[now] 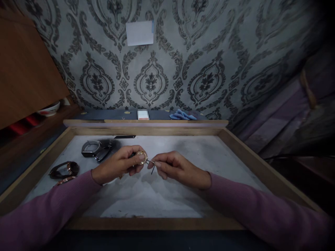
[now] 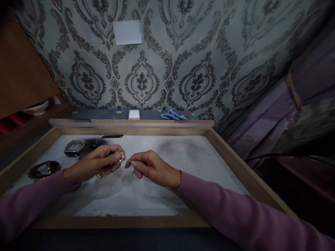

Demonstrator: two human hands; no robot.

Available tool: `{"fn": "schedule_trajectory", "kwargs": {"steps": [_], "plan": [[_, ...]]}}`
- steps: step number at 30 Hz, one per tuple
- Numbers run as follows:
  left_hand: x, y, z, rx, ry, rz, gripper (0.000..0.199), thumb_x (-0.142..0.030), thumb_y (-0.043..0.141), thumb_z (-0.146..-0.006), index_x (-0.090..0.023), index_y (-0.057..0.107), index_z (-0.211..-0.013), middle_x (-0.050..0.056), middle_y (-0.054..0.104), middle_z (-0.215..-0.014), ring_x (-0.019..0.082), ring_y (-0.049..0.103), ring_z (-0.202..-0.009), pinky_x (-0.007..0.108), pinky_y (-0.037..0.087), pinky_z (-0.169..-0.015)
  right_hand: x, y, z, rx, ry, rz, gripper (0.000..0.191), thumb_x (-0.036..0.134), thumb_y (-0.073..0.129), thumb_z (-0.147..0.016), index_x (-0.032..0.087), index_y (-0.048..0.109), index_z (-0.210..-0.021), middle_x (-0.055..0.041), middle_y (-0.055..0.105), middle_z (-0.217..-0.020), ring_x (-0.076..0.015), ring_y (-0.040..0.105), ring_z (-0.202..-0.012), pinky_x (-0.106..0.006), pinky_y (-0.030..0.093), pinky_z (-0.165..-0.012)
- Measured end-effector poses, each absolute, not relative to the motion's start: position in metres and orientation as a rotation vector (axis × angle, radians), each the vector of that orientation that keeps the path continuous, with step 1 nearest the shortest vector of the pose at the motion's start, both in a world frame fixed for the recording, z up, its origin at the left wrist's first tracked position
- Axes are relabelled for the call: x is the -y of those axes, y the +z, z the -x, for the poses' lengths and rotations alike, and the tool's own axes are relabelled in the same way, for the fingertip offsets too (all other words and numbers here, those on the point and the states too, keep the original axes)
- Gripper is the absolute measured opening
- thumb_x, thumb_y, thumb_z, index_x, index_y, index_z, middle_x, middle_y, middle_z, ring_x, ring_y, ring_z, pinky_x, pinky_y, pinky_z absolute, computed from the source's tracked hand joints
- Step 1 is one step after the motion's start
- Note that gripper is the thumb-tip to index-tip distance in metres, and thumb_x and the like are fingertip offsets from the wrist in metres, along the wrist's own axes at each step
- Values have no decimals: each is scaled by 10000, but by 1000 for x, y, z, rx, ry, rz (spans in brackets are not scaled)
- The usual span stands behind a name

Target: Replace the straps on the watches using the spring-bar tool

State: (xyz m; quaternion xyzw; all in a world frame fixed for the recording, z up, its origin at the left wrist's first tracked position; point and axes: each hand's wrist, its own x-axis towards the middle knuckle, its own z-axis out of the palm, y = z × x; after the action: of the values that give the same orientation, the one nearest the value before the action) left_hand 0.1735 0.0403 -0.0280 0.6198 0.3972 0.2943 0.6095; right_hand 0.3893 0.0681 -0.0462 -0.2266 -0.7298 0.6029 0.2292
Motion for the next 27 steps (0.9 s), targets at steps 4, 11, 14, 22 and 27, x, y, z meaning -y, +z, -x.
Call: {"fn": "schedule_trajectory", "kwargs": {"steps": [4, 11, 14, 22, 27], "plan": [[-41, -30, -172, -913, 676, -1441, 340, -487, 539, -904, -155, 548, -829, -35, 487, -640, 61, 366, -503, 187, 254, -440, -69, -47, -390, 2012, 1659, 604, 433, 488, 526, -925, 86, 675, -983, 48, 468, -570, -66, 332, -495, -214, 256, -471], [-40, -25, -174, -937, 667, -1515, 360, -502, 519, -906, -158, 529, -800, -40, 479, -623, 61, 356, -484, 185, 248, -419, -68, -48, -389, 1974, 1728, 634, 444, 503, 542, -908, 79, 661, -968, 52, 469, -570, -57, 308, -475, -224, 220, -457], [-39, -23, -175, -958, 668, -1573, 353, -487, 513, -912, -159, 523, -781, -39, 482, -617, 65, 371, -490, 188, 268, -425, -67, -49, -388, 1948, 1764, 630, 434, 498, 545, -907, 81, 654, -951, 59, 460, -560, -53, 288, -464, -227, 206, -454], [-38, -26, -173, -928, 677, -1590, 340, -466, 509, -922, -152, 525, -791, -40, 482, -628, 68, 381, -510, 203, 306, -464, -65, -48, -387, 1975, 1707, 599, 436, 512, 546, -904, 87, 643, -914, 57, 429, -563, -68, 343, -509, -231, 244, -480], [-38, -25, -174, -913, 667, -1580, 349, -468, 506, -922, -143, 533, -799, -44, 474, -616, 66, 373, -507, 201, 300, -462, -65, -51, -388, 2041, 1622, 610, 462, 524, 528, -912, 79, 652, -926, 46, 436, -580, -74, 367, -527, -229, 278, -494]]}}
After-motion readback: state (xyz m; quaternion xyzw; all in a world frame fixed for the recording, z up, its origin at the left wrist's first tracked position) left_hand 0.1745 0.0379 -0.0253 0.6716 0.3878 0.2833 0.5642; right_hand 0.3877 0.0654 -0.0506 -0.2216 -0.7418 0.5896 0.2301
